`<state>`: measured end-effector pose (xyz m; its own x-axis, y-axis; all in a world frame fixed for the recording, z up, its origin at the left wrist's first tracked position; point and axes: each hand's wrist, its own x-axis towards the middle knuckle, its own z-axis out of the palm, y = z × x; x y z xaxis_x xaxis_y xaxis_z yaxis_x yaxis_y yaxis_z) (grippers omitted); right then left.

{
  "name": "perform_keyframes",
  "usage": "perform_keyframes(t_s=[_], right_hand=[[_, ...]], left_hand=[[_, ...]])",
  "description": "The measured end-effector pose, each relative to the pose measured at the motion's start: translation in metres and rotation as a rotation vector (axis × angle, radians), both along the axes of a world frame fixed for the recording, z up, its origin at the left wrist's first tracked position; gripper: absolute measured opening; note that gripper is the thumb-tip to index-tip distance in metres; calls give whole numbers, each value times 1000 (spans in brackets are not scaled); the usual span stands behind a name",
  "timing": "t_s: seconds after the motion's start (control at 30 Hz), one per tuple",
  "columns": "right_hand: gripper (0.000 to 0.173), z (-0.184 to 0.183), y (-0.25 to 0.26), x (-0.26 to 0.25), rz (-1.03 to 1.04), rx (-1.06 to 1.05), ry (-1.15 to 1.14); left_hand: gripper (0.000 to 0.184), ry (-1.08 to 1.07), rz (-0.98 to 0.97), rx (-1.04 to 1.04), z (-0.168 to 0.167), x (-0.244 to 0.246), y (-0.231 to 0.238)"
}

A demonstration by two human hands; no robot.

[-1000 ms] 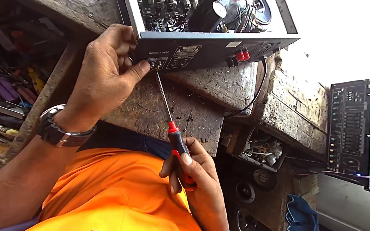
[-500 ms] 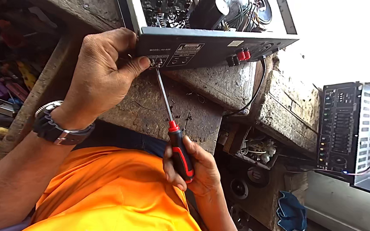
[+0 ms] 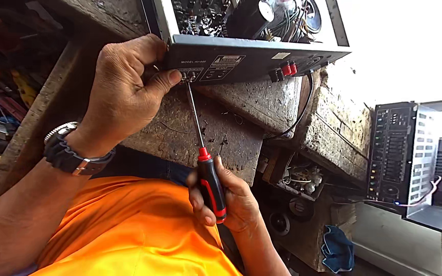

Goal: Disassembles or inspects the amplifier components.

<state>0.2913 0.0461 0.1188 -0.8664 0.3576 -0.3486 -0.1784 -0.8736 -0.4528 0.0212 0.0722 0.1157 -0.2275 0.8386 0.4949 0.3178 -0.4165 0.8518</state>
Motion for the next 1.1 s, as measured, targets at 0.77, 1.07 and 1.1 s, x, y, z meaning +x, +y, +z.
perform_keyframes(t_s=[0.77, 1.07, 1.1], right_hand=[[65, 3, 9, -8, 35, 32, -29], [64, 3, 12, -8, 67, 37, -4], [68, 3, 10, -8, 63, 46, -25]], left_hand=[[17, 66, 3, -57, 1, -8, 2], [19, 35, -25, -36, 1, -6, 1], [19, 37, -26, -37, 1, -5, -1]])
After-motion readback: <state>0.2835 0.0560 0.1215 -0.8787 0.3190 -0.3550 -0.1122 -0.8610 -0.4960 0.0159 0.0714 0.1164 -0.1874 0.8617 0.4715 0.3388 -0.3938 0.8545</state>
